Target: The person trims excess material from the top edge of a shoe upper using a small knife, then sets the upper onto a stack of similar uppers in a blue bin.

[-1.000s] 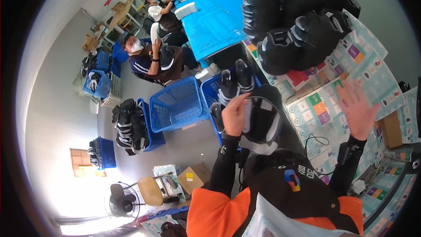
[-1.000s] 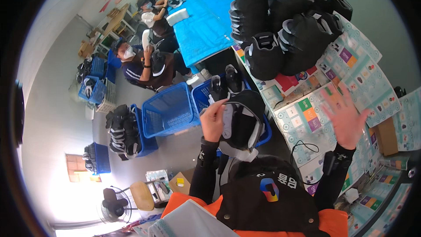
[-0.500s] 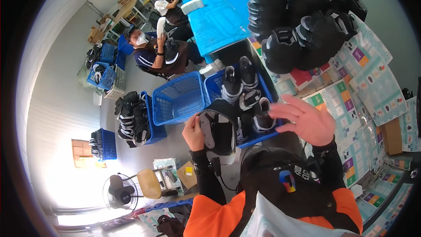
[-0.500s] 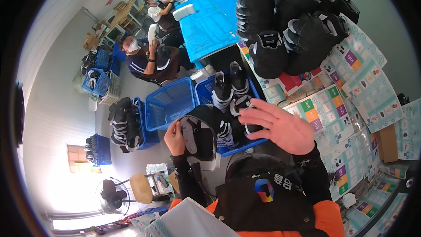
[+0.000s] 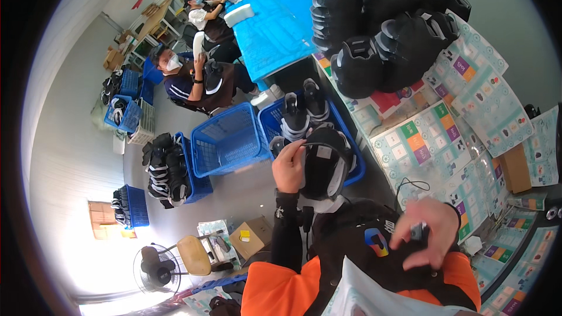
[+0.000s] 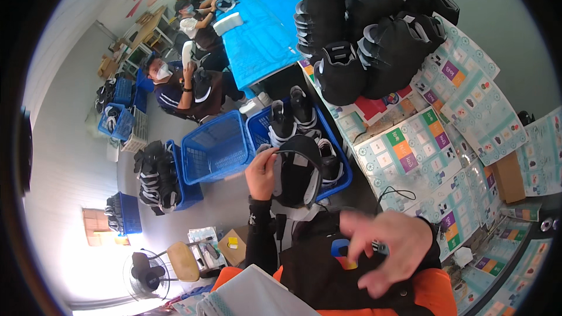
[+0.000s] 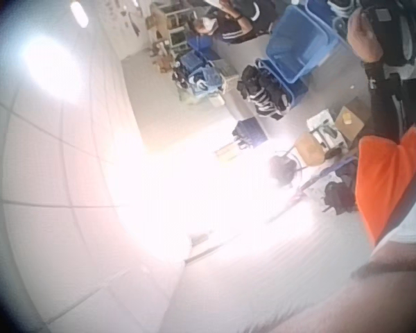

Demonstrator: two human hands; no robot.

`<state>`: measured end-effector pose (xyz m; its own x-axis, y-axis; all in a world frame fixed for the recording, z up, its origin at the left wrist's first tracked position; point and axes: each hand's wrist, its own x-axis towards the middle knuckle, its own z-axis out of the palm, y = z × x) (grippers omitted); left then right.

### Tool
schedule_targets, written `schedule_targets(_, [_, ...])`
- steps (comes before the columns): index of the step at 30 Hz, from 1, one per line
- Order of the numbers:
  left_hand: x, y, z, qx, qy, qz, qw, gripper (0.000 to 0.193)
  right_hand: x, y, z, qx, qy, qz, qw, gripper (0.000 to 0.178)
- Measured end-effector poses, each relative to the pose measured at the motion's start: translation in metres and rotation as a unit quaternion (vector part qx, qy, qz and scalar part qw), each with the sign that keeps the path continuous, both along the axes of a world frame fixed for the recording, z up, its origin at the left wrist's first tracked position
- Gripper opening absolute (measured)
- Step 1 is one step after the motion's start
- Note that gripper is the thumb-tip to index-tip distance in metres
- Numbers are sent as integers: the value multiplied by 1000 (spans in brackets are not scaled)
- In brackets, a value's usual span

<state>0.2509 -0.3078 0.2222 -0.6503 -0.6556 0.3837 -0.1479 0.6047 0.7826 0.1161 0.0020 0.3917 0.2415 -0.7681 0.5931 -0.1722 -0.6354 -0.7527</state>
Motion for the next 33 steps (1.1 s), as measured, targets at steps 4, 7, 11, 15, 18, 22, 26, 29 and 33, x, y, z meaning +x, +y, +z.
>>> schedule_targets(4, [-21, 20, 27, -28, 51, 3, 998, 17, 6, -3, 25, 178, 58, -169, 968, 46])
schedule_targets(7, [-41, 45, 38, -25, 88, -27, 995, 17, -7, -41, -42, 120, 70, -558, 818, 40])
schedule_targets(11, [-52, 82, 51, 46, 97, -68, 992, 17, -26, -35, -98, 123, -11, -581, 804, 29])
schedule_targets(15, [-49, 85, 40, 71, 97, -85, 989, 16, -20, -32, -104, 115, -19, -636, 762, 13])
schedule_targets(18, [-47, 82, 42, 62, 62, -128, 988, 17, -20, -33, -110, 110, 37, -678, 726, 8])
schedule_targets(22, [-41, 70, 60, 106, 13, -180, 978, 19, -20, -35, -114, 113, 31, -699, 706, 8])
schedule_targets(26, [-32, 45, 64, 126, -3, -259, 958, 28, -16, -40, -106, 125, 19, -692, 711, 8])
schedule_targets(29, [-28, 36, 62, 135, -10, -275, 952, 31, -15, -44, -101, 126, 26, -685, 718, 9])
schedule_targets(33, [-29, 39, 58, 180, -5, -262, 948, 25, -18, -46, -101, 131, 21, -675, 726, 9])
